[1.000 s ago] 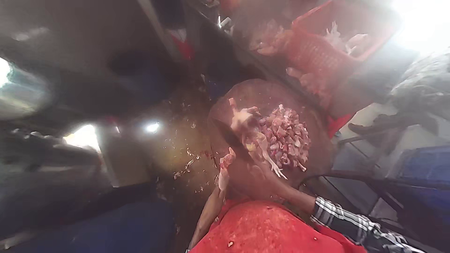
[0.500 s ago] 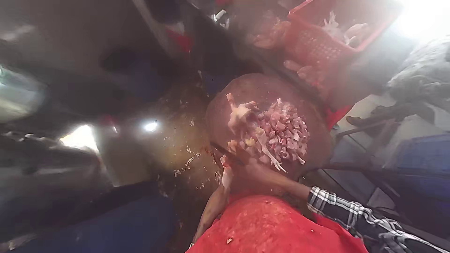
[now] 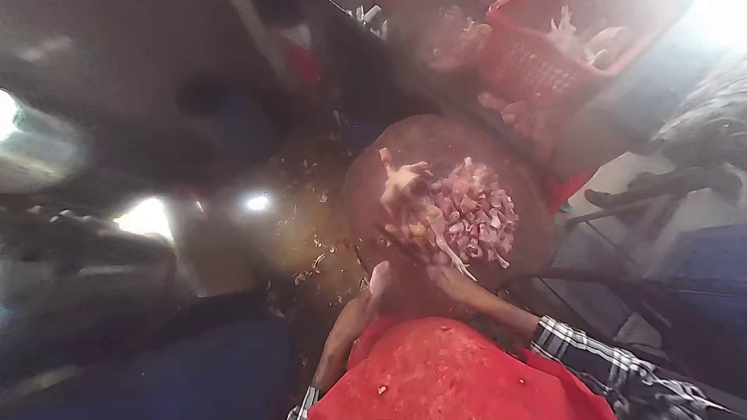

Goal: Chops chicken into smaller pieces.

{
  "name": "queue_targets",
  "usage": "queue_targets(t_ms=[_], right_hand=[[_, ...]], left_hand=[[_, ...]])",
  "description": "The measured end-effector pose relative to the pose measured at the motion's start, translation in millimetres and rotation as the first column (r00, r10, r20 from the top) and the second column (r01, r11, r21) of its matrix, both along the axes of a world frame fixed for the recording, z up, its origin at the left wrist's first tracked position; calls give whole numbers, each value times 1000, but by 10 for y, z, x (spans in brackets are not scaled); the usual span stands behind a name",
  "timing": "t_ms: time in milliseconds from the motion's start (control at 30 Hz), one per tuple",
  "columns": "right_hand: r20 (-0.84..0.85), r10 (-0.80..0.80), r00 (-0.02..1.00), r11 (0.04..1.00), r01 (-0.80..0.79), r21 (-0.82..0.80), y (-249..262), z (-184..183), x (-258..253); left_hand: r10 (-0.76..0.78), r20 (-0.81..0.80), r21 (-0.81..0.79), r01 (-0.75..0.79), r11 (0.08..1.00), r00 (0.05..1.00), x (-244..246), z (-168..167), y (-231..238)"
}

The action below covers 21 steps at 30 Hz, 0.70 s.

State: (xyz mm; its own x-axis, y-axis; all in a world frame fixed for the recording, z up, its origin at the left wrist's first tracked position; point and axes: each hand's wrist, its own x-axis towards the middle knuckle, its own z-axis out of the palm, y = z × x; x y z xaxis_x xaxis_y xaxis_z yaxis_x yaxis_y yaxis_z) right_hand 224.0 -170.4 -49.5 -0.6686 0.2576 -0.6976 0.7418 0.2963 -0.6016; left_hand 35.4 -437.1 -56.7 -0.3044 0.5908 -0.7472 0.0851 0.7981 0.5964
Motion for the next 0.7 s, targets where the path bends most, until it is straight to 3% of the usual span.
queue_targets(t_ms=[100, 167, 233, 267, 300, 367, 433, 467, 500, 567, 633, 700], right_hand=[[-324, -43, 945, 998, 54, 26, 20, 628, -281], [-607, -87, 790, 996, 56, -69, -95, 1000, -386], [-793, -73, 605, 997, 43, -59, -237, 1025, -390], [-828, -10, 560, 999, 43, 17, -284, 840, -328], [-787, 76, 612, 993, 24, 114, -288, 582, -209], [-394, 197, 898, 975, -138, 173, -181, 106, 2], [-49, 196, 979, 974, -188, 128, -102, -126, -9], [2, 185, 983, 972, -183, 148, -69, -49, -78], [-20, 165, 986, 975, -160, 155, -86, 114, -120], [-230, 118, 966, 988, -90, 128, -165, 528, -197], [-571, 28, 820, 1000, -23, 17, -272, 847, -280], [-773, -54, 632, 998, 19, -54, -428, 880, -327]], left_hand=[[-95, -119, -27, 93, 995, 988, -134, -94, 229], [-148, -193, -95, 132, 987, 970, -186, -187, 258], [-198, -224, -92, 182, 979, 954, -247, -231, 258], [-215, -226, -82, 201, 976, 950, -261, -233, 255], [-215, -230, -68, 205, 976, 949, -258, -228, 243], [-213, -234, -58, 205, 977, 948, -247, -225, 212], [-215, -166, -50, 210, 976, 962, -200, -255, 160], [-188, -118, -31, 185, 982, 975, -164, -304, 154], [-131, -44, 6, 132, 991, 990, -61, -370, 118], [-4, 121, 84, -6, 996, 993, 184, -475, 117], [114, 238, 94, -139, 986, 964, 433, -498, 206], [180, 264, 63, -203, 977, 948, 578, -460, 326]])
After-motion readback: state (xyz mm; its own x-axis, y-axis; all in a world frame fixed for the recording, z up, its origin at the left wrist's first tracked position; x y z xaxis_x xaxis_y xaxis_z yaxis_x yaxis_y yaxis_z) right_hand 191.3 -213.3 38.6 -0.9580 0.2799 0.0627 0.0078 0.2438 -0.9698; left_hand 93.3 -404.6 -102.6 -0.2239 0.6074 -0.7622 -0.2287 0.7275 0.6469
